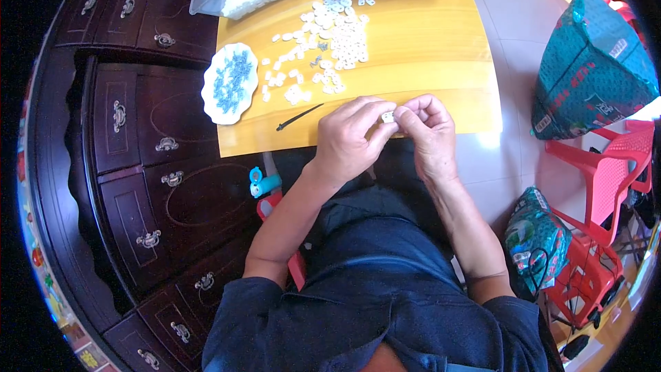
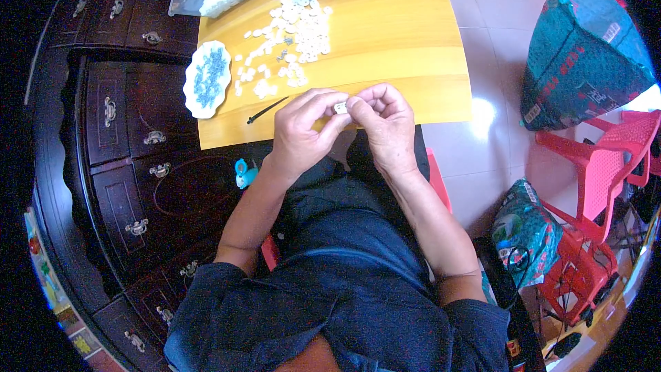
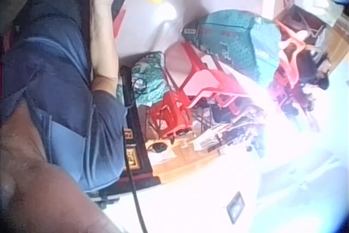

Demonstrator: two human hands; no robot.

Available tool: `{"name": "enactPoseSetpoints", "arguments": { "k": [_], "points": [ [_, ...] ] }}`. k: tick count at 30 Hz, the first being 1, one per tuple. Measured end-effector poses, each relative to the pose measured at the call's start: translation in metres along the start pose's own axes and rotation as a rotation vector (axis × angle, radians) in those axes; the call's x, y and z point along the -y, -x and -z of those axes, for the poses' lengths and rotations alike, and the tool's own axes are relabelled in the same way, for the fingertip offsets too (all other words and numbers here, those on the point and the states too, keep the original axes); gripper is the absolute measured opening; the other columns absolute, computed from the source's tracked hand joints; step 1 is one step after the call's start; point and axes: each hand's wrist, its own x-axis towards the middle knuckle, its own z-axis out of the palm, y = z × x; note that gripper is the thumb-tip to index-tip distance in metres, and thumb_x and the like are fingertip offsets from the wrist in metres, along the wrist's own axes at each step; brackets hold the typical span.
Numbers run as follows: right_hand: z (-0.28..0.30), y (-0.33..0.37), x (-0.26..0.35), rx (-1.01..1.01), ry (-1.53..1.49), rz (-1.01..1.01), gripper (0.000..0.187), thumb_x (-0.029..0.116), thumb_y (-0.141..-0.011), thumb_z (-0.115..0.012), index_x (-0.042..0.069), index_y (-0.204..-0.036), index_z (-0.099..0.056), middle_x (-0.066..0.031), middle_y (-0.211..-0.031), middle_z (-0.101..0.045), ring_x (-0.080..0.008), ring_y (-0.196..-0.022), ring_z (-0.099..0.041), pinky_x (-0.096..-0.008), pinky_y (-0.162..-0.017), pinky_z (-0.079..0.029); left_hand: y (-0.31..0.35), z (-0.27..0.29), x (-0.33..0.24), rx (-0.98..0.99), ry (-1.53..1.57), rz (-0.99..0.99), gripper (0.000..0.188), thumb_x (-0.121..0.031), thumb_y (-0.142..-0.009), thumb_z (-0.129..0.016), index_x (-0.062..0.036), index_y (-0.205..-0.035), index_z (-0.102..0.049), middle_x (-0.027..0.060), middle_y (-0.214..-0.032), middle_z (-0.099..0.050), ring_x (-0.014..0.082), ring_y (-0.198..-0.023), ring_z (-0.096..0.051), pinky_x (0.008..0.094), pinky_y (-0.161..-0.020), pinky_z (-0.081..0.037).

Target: Assembling small white plastic components by hand and using tweezers to manipulate smaller parts.

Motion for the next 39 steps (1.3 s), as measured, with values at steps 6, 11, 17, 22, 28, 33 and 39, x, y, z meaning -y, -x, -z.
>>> {"name": "enactPoseSetpoints", "arguments": {
  "k": [6,11,17,22,28,33,39],
  "points": [
    [0.0,-0.002,-0.003,-0.001,-0.009,0.001,0.01,0.002,-0.092,-0.069,0.003,-0.095,-0.06,-0.0039,-0.087,-0.067,-0.0086,-0.077,-0.064,-0.0224,-0.071,-0.054,-0.004,0.002,0.004,-0.01,-0.036,-0.085,0.019,-0.004,-0.077,-0.079,-0.0032,-0.093,-0.07,0.0102,-0.086,-0.07,0.0248,-0.074,-0.069,0.0341,-0.064,-0.054],
    [0.0,-0.002,-0.001,0.02,-0.006,-0.013,0.01,0.003,-0.093,-0.068,0.003,-0.097,-0.059,-0.0034,-0.088,-0.067,-0.0077,-0.077,-0.063,-0.0217,-0.071,-0.053,-0.01,0.01,-0.005,0.088,-0.008,-0.001,0.017,-0.009,-0.079,-0.077,-0.0058,-0.094,-0.069,0.011,-0.081,-0.067,0.0276,-0.069,-0.067,0.0366,-0.062,-0.053],
    [-0.005,0.0,0.006,0.035,0.063,-0.027,0.008,0.007,-0.097,-0.064,0.003,-0.102,-0.059,-0.0025,-0.093,-0.068,-0.0068,-0.083,-0.061,-0.0222,-0.077,-0.049,-0.029,0.034,0.005,0.263,0.027,0.199,0.016,-0.009,-0.082,-0.074,-0.0031,-0.096,-0.069,0.0116,-0.073,-0.066,0.0217,-0.062,-0.065,0.0347,-0.059,-0.052],
    [-0.003,0.0,0.001,0.046,0.074,-0.048,0.009,0.007,-0.096,-0.064,0.004,-0.104,-0.06,-0.0031,-0.096,-0.069,-0.008,-0.085,-0.062,-0.0238,-0.079,-0.05,-0.103,0.064,0.021,0.266,-0.169,0.159,0.028,-0.01,-0.084,-0.073,-0.0054,-0.112,-0.072,0.0016,-0.07,-0.066,0.0088,-0.061,-0.06,0.0267,-0.06,-0.051],
    [0.001,-0.002,0.002,0.073,0.094,-0.048,0.008,0.007,-0.097,-0.063,0.004,-0.104,-0.06,-0.0048,-0.098,-0.07,-0.0099,-0.085,-0.063,-0.0252,-0.08,-0.051,-0.188,0.088,0.007,-0.074,-0.138,0.001,0.036,-0.011,-0.087,-0.072,0.0004,-0.121,-0.068,0.0047,-0.095,-0.074,0.008,-0.079,-0.066,0.0244,-0.072,-0.054],
    [0.0,-0.003,0.004,0.088,0.085,-0.071,0.009,0.006,-0.097,-0.063,0.003,-0.105,-0.06,-0.005,-0.098,-0.07,-0.0097,-0.086,-0.063,-0.0249,-0.08,-0.051,-0.126,0.095,0.048,0.063,-0.297,0.135,0.015,-0.014,-0.085,-0.072,-0.0056,-0.097,-0.076,0.0083,-0.085,-0.075,0.0186,-0.073,-0.07,0.0312,-0.069,-0.055],
    [-0.002,-0.002,0.002,0.084,0.105,-0.082,0.01,0.006,-0.097,-0.063,0.003,-0.105,-0.06,-0.0057,-0.098,-0.07,-0.0099,-0.086,-0.063,-0.0249,-0.081,-0.051,-0.05,0.093,0.102,0.133,-0.395,0.225,0.009,-0.014,-0.082,-0.073,-0.009,-0.089,-0.076,0.0104,-0.084,-0.071,0.029,-0.077,-0.07,0.0391,-0.069,-0.055]
  ]
}}
